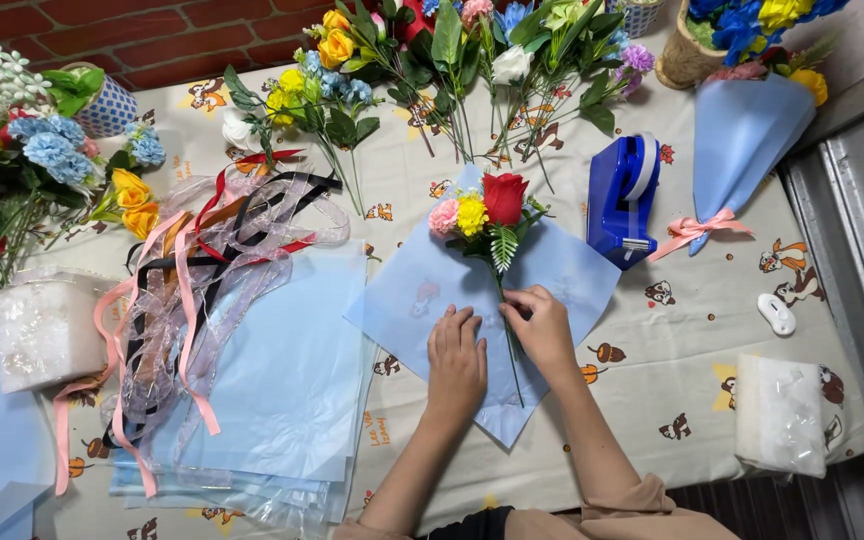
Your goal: The person arranges a small bouquet of artificial flowers, including a red rose, yellow and pink carnations, and white filler flowers, on a table. They then wrap the stems in a sheet of light blue wrapping paper and secure it with tape.
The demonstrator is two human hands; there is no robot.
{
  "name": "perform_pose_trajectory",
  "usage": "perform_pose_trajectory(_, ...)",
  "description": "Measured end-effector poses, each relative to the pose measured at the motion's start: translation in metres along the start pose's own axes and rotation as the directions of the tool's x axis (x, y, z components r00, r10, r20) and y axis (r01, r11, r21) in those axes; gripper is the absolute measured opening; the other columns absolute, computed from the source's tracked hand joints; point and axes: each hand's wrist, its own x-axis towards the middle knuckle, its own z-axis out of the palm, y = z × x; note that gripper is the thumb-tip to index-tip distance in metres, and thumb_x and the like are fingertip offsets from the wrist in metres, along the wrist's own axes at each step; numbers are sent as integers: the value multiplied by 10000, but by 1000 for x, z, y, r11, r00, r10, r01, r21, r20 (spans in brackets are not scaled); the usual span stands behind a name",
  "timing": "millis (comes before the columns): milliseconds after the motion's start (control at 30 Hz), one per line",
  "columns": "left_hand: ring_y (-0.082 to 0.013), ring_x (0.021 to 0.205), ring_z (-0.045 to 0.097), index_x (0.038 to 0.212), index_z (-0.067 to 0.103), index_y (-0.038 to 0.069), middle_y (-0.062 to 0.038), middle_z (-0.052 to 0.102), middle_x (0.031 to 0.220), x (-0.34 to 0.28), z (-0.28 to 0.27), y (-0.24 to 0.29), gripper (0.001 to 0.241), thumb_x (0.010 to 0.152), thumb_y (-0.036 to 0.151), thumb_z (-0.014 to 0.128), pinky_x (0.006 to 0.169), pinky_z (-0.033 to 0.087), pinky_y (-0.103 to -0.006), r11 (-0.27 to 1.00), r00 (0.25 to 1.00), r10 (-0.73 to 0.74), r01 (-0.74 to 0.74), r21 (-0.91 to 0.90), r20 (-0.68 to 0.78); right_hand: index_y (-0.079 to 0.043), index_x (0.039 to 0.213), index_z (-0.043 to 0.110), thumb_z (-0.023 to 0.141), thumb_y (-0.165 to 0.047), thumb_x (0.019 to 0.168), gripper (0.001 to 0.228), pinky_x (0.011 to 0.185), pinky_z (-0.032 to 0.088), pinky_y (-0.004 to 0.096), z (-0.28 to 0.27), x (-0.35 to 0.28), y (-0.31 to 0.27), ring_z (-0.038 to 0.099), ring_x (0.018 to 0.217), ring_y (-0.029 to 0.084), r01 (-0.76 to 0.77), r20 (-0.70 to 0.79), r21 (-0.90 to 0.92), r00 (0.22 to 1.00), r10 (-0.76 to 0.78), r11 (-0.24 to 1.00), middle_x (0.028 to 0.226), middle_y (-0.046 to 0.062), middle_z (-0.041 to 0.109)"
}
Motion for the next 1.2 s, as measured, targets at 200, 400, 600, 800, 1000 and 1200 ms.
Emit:
perform_pose_trajectory(200, -264, 1208, 357, 1098, 449, 112, -69, 421, 1173, 3, -7, 4, 246, 880, 219, 416, 1006, 248, -384, 1000, 1000, 11, -11, 23, -14, -63, 1021, 607, 656, -89, 728, 299, 597, 499, 321, 0, 0, -18, 610, 647, 193, -107, 44, 58, 994, 105, 993, 779, 93, 640)
perform_pose_trajectory(400, -256, 1190, 379, 1092, 456, 127, -62, 430, 1164, 4, -4, 2, 257, 855, 228, 454, 1000, 260, -378, 999, 1000, 9, -8, 35, -26, -104, 910, 635, 675, -97, 708, 206, 529, 486, 277, 17, 10, -1, 601, 547, 150, -137, 74, 92, 989, 130, 986, 756, 61, 667)
perform_pose_trajectory(600, -254, 1155, 408, 1073, 467, 125, -55, 446, 1116, 7, -9, 1, 245, 845, 215, 464, 988, 272, -367, 1000, 1000, 10, -10, 8, -25, -107, 871, 650, 687, -91, 693, 182, 484, 482, 265, 23, 16, -2, 589, 458, 145, -126, 65, 123, 991, 119, 984, 692, 47, 660)
perform_pose_trajectory(800, -182, 1027, 464, 1030, 549, 216, 27, 491, 992, 6, -3, -5, 228, 810, 160, 527, 880, 342, -330, 993, 992, 115, -116, -24, -53, -92, 841, 657, 713, -72, 659, 192, 509, 476, 272, 18, 17, -8, 592, 515, 165, -23, 47, 111, 999, 18, 994, 773, 62, 632)
perform_pose_trajectory(1000, -170, 940, 533, 982, 602, 174, 19, 567, 965, 11, -6, -6, 227, 782, 75, 560, 789, 428, -279, 966, 972, 208, -222, -132, -110, -116, 843, 666, 694, -90, 667, 180, 542, 477, 272, 16, 16, -12, 583, 552, 159, -61, 63, 92, 996, 55, 994, 747, 37, 601)
perform_pose_trajectory(1200, -139, 922, 555, 969, 610, 178, 43, 576, 965, 13, -11, -13, 201, 787, 97, 580, 753, 448, -252, 955, 961, 260, -271, -124, -96, -131, 831, 659, 693, -117, 665, 170, 538, 469, 269, 21, 16, -3, 571, 552, 143, -83, 58, 70, 995, 79, 994, 711, 18, 608)
